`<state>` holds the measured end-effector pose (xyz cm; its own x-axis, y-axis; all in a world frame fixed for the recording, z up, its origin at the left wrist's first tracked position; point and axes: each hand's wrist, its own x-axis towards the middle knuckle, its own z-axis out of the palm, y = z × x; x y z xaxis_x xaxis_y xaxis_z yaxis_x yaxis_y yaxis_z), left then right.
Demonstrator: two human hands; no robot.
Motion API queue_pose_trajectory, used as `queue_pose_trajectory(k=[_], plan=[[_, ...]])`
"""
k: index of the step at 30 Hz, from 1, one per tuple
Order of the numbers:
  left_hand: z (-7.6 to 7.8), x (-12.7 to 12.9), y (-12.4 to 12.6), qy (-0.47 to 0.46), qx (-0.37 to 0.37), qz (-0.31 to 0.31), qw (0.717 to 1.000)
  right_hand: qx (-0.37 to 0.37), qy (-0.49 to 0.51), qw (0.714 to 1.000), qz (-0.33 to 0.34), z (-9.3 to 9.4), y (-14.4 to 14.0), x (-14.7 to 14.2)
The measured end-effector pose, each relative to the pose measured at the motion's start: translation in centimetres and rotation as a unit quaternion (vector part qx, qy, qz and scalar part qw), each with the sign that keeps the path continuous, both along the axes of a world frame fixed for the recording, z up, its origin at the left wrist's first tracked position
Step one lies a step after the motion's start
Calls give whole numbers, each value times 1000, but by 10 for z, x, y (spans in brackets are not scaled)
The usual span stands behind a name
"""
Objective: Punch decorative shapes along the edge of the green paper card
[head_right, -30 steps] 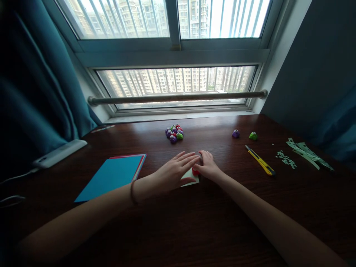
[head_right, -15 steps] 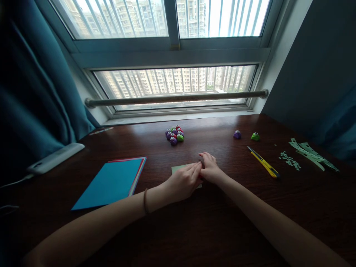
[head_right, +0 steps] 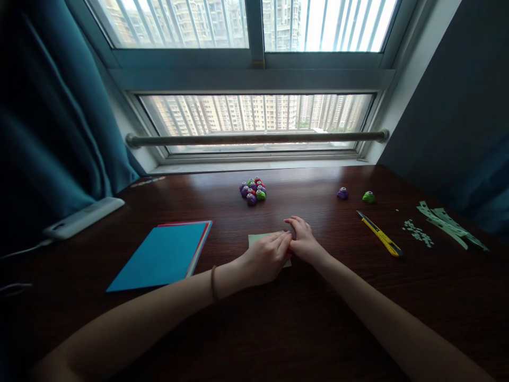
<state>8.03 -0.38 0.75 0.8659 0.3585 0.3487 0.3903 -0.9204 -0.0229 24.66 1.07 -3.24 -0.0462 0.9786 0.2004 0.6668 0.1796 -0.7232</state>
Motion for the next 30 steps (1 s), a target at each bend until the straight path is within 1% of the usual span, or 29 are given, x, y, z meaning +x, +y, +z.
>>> queue_pose_trajectory(k=[5,15,22,30], plan=[[1,1,0,-4,-9,1,1000,3,13,1000,4,1,-1,-2],[-5,4,0,-27,-35,3,999,1,40,999,-4,1,-6,-4],[-13,2,7,-88,-106,20,990,-32,73,996,-29,1,-2,-4],[-18,-5,16,-167,-186,39,967,-67,144,987,-26,10,-9,-6]])
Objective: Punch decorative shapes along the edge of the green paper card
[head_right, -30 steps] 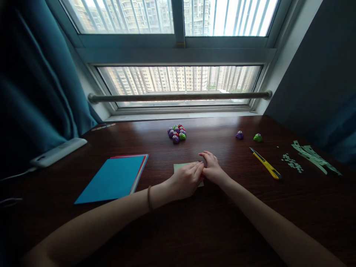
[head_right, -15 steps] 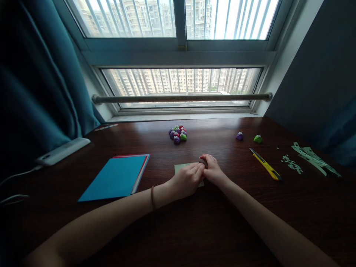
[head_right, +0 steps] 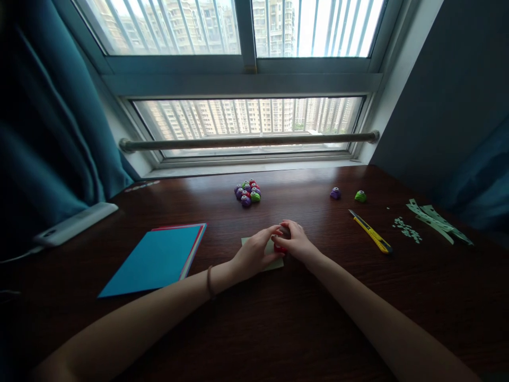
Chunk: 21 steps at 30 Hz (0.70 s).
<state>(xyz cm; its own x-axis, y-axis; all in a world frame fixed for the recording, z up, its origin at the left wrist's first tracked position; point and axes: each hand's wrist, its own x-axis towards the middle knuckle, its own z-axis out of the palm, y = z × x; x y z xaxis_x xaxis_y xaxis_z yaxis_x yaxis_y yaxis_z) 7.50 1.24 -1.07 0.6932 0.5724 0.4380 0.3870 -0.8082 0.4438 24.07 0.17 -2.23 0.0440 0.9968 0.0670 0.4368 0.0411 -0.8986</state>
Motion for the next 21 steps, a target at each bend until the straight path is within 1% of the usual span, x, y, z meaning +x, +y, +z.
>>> queue_pose_trajectory(k=[3,5,8,13,18,19,21], plan=[[-1,0,2,-16,-20,7,1000,-18,43,999,10,5,-5,0],[-1,0,2,-24,-29,9,999,-42,114,992,17,9,-7,2],[-1,0,3,-39,-37,8,999,-73,208,975,26,15,-7,8],[2,-3,2,-87,-30,4,996,-137,237,956,111,30,-7,18],[5,-7,0,-129,-22,15,991,-123,247,943,188,39,-8,18],[6,-7,-1,-133,-19,18,991,-116,244,943,195,40,-9,17],[6,-8,-2,-135,-7,28,990,-101,236,948,190,41,-10,15]])
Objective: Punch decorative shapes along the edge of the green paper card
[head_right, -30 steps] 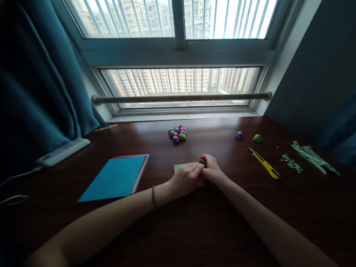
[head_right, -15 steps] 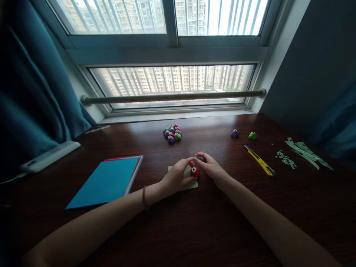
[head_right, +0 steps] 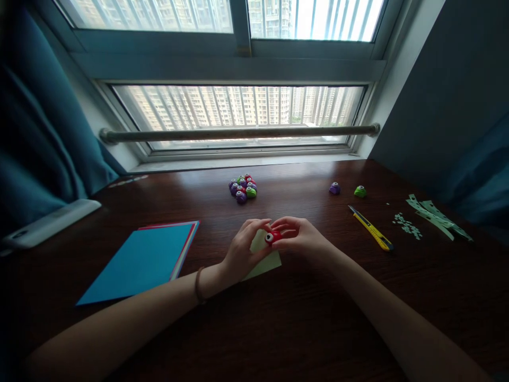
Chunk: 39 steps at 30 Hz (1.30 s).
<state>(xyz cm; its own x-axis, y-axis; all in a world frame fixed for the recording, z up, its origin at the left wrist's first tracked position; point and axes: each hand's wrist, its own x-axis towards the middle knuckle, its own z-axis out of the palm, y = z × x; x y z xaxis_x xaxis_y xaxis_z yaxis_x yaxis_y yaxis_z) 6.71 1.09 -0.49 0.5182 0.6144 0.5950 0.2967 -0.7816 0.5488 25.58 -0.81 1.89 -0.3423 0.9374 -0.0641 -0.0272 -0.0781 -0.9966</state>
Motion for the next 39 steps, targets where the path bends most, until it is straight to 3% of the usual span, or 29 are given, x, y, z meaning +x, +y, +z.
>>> queue_pose_trajectory(k=[5,8,11,13,16,18,21,24,31,39], plan=[[-3,1,1,26,-4,29,999,9,2,997,-76,2,0,0],[-4,2,3,28,-79,34,996,-7,70,991,-110,3,0,2],[-3,3,5,-36,-184,20,982,-37,145,982,-114,5,0,2],[-1,4,7,-111,-294,-38,948,-41,164,979,-112,7,-1,1],[2,5,10,-201,-471,-170,842,-10,145,981,-125,7,0,2],[3,6,12,-223,-531,-222,787,39,112,981,-153,5,2,4],[4,5,12,-218,-552,-242,767,105,93,968,-206,0,6,9],[5,4,11,-207,-560,-248,763,116,134,956,-235,-1,9,13],[7,1,10,-213,-568,-244,757,32,222,941,-252,-2,14,17],[12,-1,10,-238,-575,-240,745,-56,238,944,-224,-1,12,17]])
